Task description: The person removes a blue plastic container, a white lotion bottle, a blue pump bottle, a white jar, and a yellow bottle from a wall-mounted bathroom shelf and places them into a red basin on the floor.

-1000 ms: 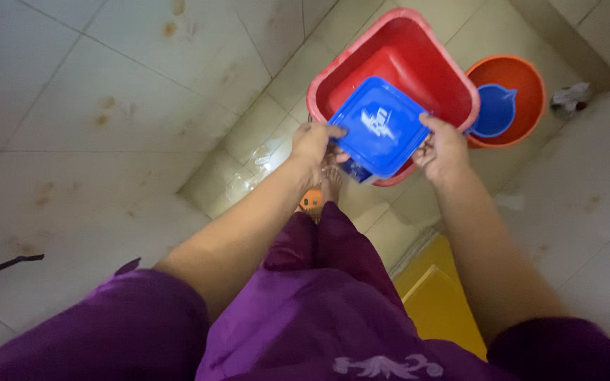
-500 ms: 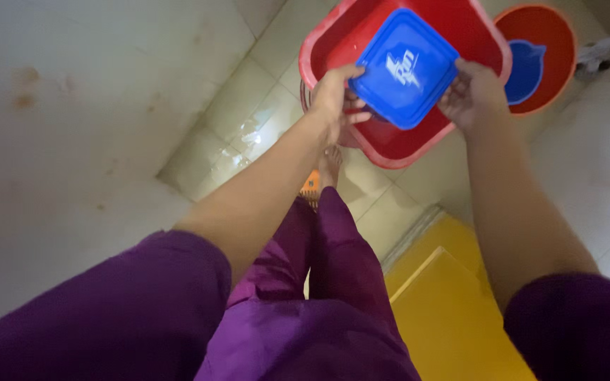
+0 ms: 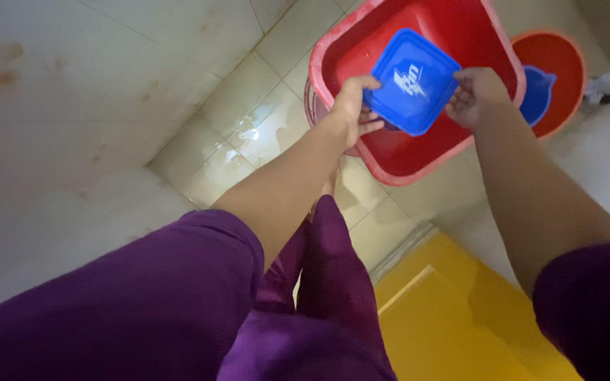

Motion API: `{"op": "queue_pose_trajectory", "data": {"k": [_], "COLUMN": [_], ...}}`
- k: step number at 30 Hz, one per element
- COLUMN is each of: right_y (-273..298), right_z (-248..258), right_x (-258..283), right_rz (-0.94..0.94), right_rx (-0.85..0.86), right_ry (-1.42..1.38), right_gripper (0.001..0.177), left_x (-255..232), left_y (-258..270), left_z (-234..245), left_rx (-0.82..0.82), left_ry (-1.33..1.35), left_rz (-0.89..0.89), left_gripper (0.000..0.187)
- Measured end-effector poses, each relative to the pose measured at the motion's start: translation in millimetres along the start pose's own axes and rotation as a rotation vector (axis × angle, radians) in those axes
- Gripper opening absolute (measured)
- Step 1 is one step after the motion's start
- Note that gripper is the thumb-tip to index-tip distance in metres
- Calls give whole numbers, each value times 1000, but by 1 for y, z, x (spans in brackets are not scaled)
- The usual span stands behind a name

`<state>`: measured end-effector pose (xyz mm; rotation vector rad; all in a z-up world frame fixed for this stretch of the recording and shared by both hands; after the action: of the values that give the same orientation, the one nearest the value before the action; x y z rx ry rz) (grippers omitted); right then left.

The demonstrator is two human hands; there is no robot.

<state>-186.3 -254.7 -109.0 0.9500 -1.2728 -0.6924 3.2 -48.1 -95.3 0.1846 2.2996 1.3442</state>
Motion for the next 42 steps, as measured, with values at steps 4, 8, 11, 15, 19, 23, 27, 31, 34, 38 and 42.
{"op": "queue_pose_trajectory", "data": {"k": [4, 8, 11, 15, 19, 23, 27, 31, 34, 38, 42], "right_y": [-23, -27, -20, -1, 7, 9, 8, 6, 8, 26, 59], "right_z": [-8, -12, -20, -31, -37, -46, -42, -38, -36, -41, -52], "right_x": [-3, -13, -18, -24, -24, -26, -36, -62, -94, -137, -161], "right_rz": [26, -42, -73, -69, 12, 54, 57, 17, -62, -167, -171], "right_rx": [97, 55, 97, 191, 119, 164, 123, 98, 133, 212, 168], "right_ry": [43, 23, 36, 38, 145, 240, 239, 185, 128, 41, 54], "right_gripper": [23, 20, 20, 27, 37, 37, 35, 33, 34, 37, 46], "left_x": [4, 2, -4, -15, -20, -22, -14, -1, 9, 6, -8], "left_y": [-16, -27, -34, -41, -41, -34, -27, -15, 7, 65, 134], "left_z": [3, 11, 17, 19, 16, 15, 20, 33, 45, 69, 88], "left_rx": [-32, -65, -53, -144, -142, -162, -188, -245, -123, 61, -32], "left_ry": [-27, -38, -55, -181, -196, -197, -208, -167, -108, 30, 90], "left_rz": [-11, -30, -65, -71, -52, -43, -45, 0, 40, 111, 138], "left_gripper": [49, 49, 52, 62, 66, 70, 73, 55, 34, 25, 28]}}
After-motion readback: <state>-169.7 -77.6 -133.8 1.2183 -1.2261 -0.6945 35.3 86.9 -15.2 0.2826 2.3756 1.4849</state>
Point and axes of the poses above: each hand's wrist, its own y-axis away from the middle knuckle, its own z-axis out of the back of the hand, x = y × z, the point moved 6 cm from there along -y, towards the middle knuckle
